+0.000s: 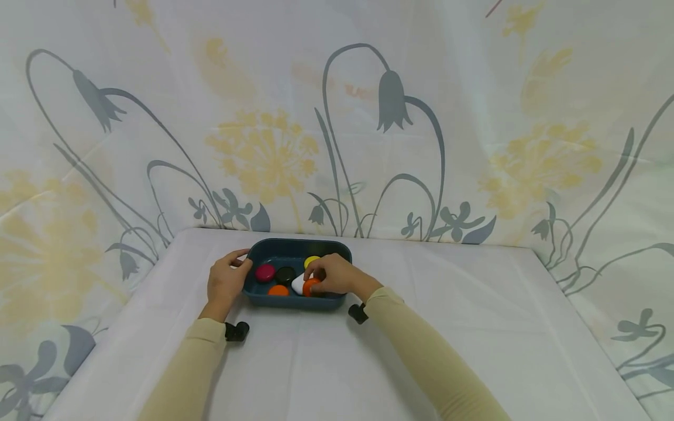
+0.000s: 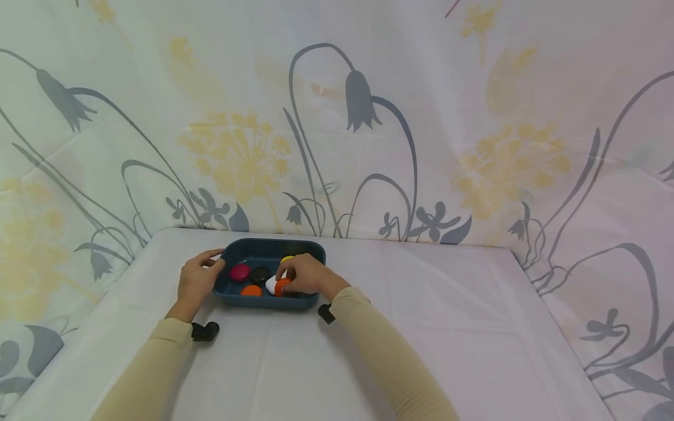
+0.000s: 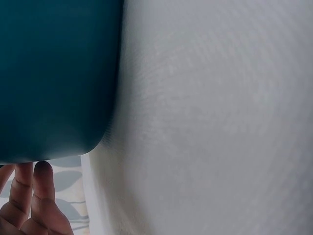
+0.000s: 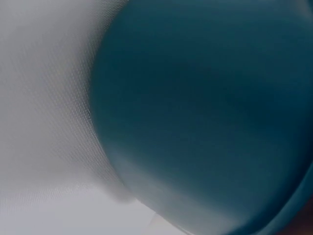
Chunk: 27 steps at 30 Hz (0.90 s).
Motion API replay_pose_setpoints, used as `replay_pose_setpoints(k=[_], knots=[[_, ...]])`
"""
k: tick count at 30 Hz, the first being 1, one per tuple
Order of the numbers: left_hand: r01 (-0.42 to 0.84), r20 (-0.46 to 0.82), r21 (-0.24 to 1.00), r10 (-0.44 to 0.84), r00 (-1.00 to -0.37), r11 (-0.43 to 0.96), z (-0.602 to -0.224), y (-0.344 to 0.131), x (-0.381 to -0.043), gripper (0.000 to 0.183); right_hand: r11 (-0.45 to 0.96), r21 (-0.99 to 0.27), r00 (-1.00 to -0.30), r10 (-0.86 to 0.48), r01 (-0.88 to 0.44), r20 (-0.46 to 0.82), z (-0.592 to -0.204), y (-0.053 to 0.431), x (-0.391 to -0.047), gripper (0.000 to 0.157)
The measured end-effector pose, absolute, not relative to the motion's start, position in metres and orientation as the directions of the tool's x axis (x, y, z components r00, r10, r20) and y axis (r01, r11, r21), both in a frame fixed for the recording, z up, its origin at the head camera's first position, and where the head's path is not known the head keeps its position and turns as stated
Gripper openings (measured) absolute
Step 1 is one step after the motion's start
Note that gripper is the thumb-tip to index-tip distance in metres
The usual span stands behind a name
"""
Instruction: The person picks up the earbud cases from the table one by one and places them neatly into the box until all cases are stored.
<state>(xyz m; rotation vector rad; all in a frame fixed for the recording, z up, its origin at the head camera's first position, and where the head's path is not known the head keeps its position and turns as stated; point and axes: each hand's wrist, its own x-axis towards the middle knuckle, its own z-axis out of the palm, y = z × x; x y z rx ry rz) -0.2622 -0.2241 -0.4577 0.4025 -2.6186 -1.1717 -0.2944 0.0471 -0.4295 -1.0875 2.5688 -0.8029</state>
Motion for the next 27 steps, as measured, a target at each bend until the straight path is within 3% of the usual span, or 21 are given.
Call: replay_pose_setpoints(k=[27], knots=[[-0.14,0.119,0.755,-0.344,-0.931,0.64,-0.457,-0.224,-0.263,0.038,0.57,-0.605,-0.744,-0.666,-0.555,0.056,-0.409,0.062,-0.293,0.022]])
